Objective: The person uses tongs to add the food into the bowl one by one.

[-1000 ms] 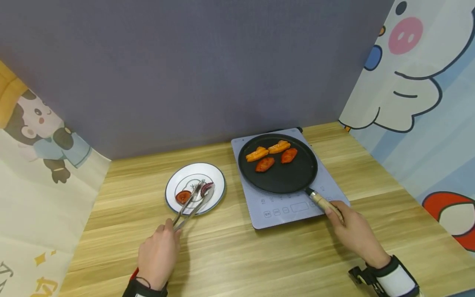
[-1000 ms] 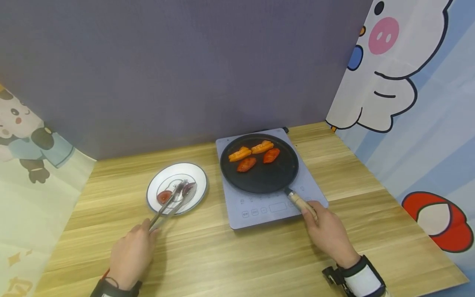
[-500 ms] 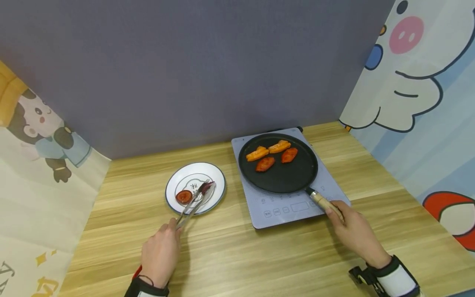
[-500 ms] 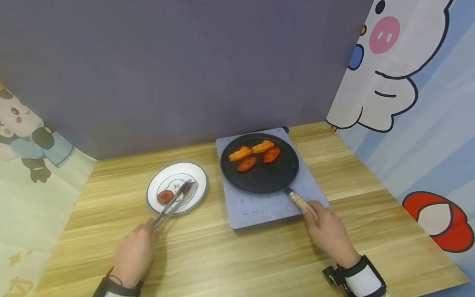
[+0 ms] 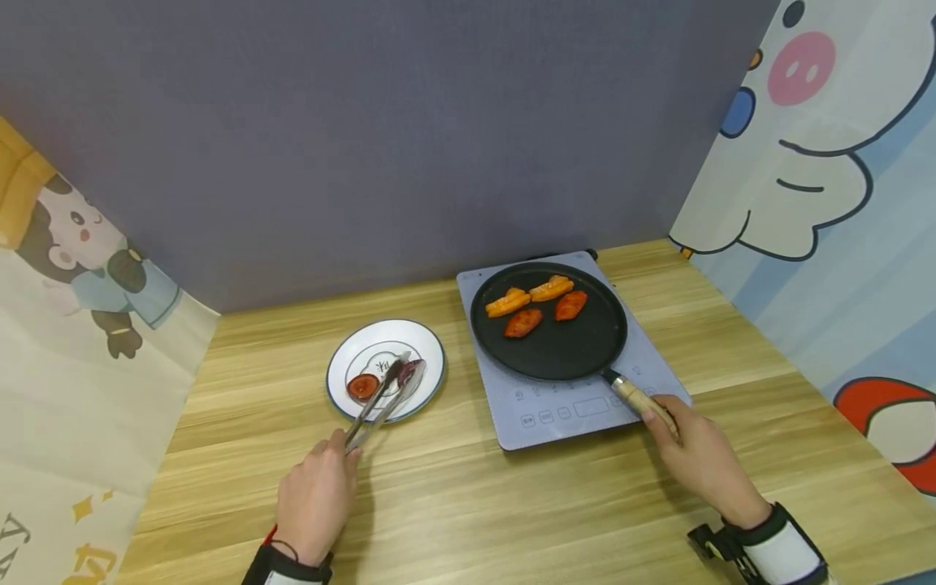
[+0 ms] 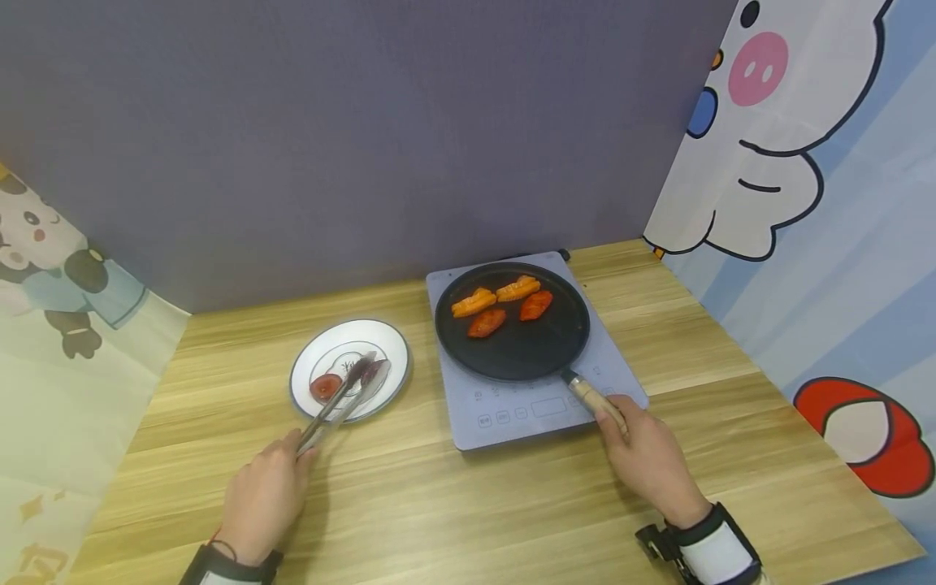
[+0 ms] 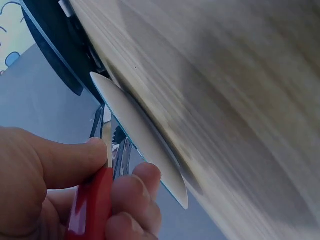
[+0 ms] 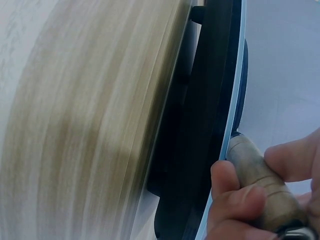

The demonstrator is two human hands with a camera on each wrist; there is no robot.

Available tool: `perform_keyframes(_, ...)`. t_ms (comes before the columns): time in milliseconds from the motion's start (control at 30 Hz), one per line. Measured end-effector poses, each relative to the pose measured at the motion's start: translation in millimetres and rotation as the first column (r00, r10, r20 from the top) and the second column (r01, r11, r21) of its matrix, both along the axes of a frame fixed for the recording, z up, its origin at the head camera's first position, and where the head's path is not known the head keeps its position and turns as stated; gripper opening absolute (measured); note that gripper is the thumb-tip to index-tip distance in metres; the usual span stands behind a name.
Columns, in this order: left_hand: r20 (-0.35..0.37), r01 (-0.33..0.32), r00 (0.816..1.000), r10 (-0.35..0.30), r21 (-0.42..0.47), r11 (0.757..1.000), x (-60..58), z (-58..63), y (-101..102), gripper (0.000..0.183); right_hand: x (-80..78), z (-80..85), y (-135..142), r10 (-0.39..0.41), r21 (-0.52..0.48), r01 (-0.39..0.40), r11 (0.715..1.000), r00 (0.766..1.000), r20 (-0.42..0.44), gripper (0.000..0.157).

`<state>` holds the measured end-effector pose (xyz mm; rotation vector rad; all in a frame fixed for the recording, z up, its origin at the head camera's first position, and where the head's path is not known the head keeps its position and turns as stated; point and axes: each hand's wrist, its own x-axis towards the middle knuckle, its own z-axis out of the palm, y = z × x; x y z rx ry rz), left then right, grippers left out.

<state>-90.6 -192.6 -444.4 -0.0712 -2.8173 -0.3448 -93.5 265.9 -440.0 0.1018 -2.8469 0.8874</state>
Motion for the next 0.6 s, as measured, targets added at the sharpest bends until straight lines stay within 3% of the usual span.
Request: perform_keyframes(600, 0.014, 0.014, 1.0, -0.014, 0.0, 1.0, -2.8, -1.4, 0.7, 0.018, 0.7, 1.9, -0.4, -0.001, -0.005, 0.001, 1.0, 1.0, 0.03, 0.04)
